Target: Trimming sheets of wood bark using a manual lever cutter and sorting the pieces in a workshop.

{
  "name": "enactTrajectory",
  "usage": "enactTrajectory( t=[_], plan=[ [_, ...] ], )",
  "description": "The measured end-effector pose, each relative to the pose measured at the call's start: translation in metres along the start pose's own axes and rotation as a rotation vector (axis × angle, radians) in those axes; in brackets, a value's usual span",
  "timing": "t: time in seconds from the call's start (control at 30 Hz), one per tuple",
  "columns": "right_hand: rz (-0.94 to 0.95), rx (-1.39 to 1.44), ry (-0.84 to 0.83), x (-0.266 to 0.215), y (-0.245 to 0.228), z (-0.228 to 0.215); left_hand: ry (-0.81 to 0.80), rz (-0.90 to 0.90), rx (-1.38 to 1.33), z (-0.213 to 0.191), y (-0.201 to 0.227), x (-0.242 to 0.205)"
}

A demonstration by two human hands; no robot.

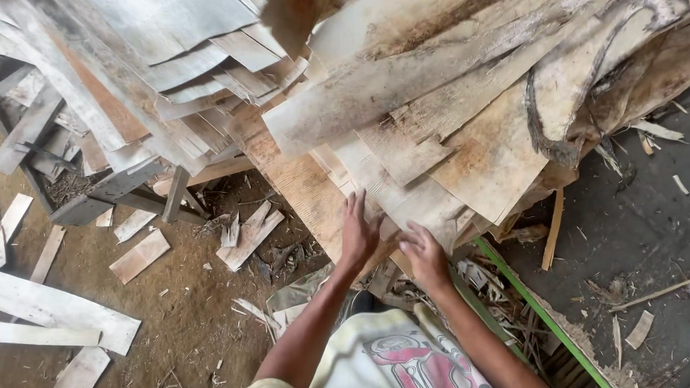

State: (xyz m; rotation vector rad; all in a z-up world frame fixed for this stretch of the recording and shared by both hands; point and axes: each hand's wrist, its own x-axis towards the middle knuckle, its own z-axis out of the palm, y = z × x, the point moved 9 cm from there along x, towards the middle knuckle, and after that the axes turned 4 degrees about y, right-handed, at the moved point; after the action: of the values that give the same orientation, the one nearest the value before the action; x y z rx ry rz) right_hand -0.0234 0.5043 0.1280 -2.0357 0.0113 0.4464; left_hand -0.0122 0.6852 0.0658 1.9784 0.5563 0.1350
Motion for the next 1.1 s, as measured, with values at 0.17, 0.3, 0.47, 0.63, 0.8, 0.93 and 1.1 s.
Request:
enactTrajectory(
  t=[0.17, 0.3, 0.47, 0.63, 0.8, 0.93, 1.1],
  plan=[
    [-0.001, 0.244, 0.065, -0.004, 0.099, -0.04, -0.064, 0.091, 0.06, 0.017, 0.027, -0.016],
    [0.07, 0.246, 0.006, -0.007, 0.099, -0.057, 0.036, 0.043, -0.106, 0.023, -0.001, -0.015],
    [0.107, 0.323, 0.107, 0.007, 0.12, -0.105, 0.112, 0.018, -0.153, 0.028, 0.003, -0.005],
    [0.223, 0.51, 0.208, 0.018, 0.147, -0.126, 0.178, 0.004, -0.034, 0.022, 0.017, -0.006],
    [-0.232, 0.177, 0.589, 0.023, 0.09, -0.158, 0.074, -0.174, 0.006, 0.015, 0.025, 0.003],
    [-0.282, 0.152, 0.346, 0.063, 0.002, -0.119, -0.007, -0.234, 0.105, -0.021, 0.035, 0.006],
    [-0.287, 0.274, 0.062, 0.149, -0.065, -0.022, 0.13, 0.106, 0.385, -0.076, 0.041, 0.048]
  ],
)
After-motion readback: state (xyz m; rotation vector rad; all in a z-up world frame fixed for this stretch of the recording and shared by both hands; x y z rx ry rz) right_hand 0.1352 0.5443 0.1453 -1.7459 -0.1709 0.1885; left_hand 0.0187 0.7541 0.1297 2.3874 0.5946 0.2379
